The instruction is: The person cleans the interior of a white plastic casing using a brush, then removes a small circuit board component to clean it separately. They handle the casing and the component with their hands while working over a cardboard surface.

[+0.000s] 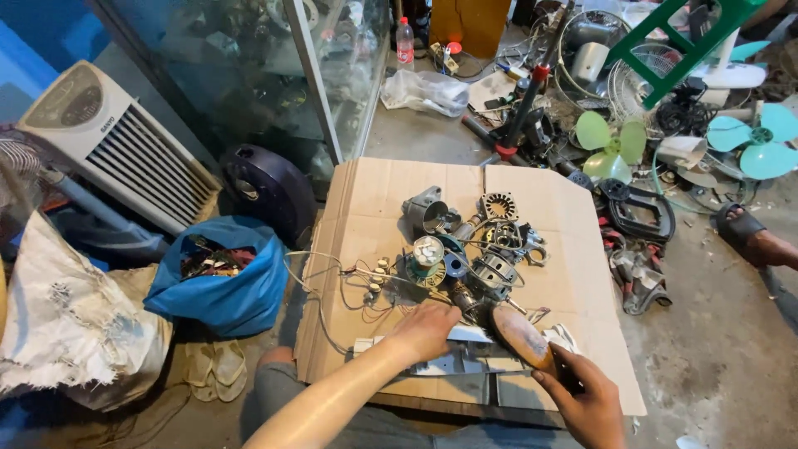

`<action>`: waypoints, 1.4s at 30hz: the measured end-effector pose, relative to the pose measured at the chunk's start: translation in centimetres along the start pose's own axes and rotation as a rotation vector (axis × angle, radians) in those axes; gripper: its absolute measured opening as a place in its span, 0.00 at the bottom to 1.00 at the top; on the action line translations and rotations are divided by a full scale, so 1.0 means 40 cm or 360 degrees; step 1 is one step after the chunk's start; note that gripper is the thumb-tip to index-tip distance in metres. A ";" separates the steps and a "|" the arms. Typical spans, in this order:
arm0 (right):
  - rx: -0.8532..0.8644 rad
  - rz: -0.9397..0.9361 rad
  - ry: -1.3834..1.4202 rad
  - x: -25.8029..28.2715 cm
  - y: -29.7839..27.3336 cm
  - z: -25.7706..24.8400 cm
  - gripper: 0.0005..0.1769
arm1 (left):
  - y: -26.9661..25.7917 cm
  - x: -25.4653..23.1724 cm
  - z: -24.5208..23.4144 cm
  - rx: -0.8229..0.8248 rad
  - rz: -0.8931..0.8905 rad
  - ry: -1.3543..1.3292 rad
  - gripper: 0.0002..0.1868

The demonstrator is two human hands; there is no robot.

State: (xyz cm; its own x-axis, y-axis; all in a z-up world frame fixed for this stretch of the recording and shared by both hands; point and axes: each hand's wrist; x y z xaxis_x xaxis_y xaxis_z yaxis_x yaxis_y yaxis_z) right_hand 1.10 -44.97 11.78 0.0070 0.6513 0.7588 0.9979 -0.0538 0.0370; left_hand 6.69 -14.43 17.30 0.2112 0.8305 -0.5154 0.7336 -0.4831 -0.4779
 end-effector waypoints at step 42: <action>0.0377 0.0303 0.0660 0.281 0.001 0.223 0.19 | -0.198 0.074 0.227 -0.1626 0.0846 -0.1979 0.51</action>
State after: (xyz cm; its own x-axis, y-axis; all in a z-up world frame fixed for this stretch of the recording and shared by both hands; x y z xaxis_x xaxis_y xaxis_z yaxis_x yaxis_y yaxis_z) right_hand 1.78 -30.89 14.50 0.2114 0.2892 0.9336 0.9691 0.0618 -0.2386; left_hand -4.36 -10.66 13.10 0.3201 -0.2970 -0.8996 0.9456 0.1591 0.2839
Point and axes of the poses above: each hand's wrist, its own y-axis towards the middle knuckle, its own z-axis out of the palm, x = y × z, and after that the axes turned 3 degrees about z, right-handed
